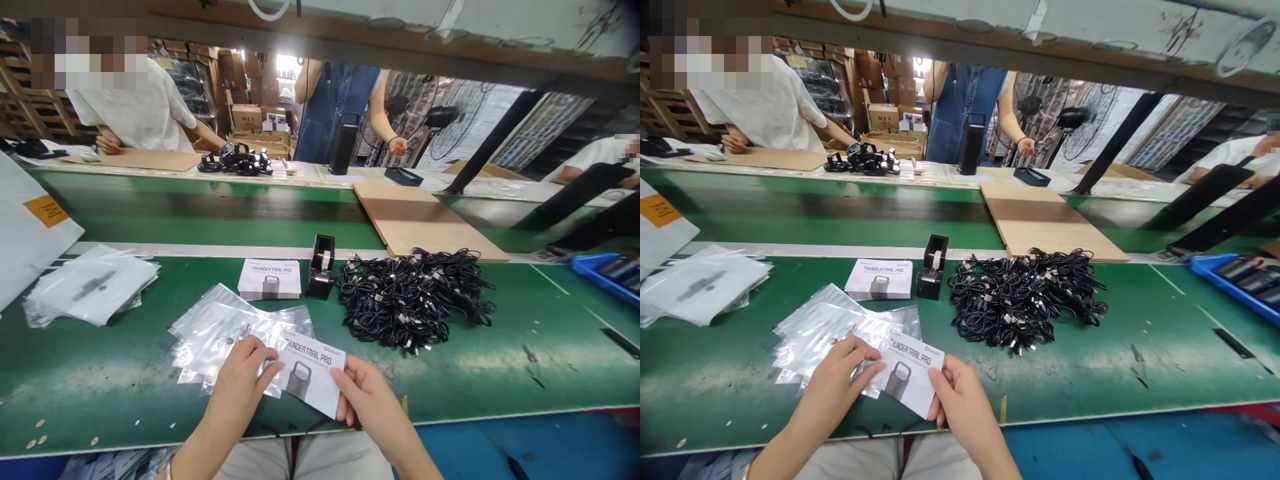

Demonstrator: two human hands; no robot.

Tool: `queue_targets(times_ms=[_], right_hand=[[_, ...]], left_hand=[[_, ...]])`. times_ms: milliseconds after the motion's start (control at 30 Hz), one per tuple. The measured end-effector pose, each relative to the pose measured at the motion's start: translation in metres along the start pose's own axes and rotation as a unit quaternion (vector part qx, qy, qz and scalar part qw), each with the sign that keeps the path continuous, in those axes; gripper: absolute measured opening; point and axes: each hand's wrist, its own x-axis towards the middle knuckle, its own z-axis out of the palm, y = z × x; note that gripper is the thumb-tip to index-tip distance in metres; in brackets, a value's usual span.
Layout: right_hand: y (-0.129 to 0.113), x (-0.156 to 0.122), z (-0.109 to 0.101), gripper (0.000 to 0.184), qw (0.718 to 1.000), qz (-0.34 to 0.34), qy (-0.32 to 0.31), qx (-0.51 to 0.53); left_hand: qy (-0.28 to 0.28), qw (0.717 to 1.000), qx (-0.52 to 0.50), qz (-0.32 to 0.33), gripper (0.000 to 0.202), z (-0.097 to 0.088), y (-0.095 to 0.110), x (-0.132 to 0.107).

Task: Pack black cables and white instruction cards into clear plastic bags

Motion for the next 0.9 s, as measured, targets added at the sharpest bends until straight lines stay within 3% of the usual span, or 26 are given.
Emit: queue_targets(times_ms=[233, 333, 400, 533, 633, 700, 767, 900], right_hand=[[-0.017, 0.005, 0.001, 0.029, 0.997, 0.009, -0.063, 0.046], [-0.02, 0.025, 0.02, 0.018, 0.996, -0.044, -0.032, -0.071], [-0.022, 0.037, 0.036, 0.01, 0.981, -0.097, -0.003, -0.168], [-0.032, 0.044, 0.051, 0.013, 0.959, -0.149, 0.002, -0.243], [-0.047, 0.04, 0.033, 0.014, 0.906, -0.196, 0.036, -0.373], [-0.061, 0.042, 0.008, 0.017, 0.832, -0.218, 0.131, -0.492], [-0.074, 0.05, -0.019, 0.027, 0.786, -0.21, 0.208, -0.543], [-0.091, 0.076, -0.065, 0.026, 0.737, -0.215, 0.233, -0.596]], left_hand=[[-0.07, 0.991, -0.099, -0.051, 0.02, -0.015, 0.008, 0.01], [-0.085, 0.983, -0.154, -0.058, 0.022, -0.017, 0.008, 0.014], [-0.083, 0.978, -0.181, -0.057, 0.022, -0.015, 0.006, 0.017], [-0.075, 0.974, -0.205, -0.058, 0.022, -0.006, 0.0, 0.022], [-0.084, 0.979, -0.178, -0.052, 0.022, -0.002, -0.002, 0.023], [-0.091, 0.984, -0.148, -0.04, 0.023, -0.003, -0.001, 0.023], [-0.091, 0.989, -0.118, -0.025, 0.024, -0.004, 0.002, 0.022], [-0.077, 0.993, -0.082, -0.019, 0.024, -0.005, 0.007, 0.022]])
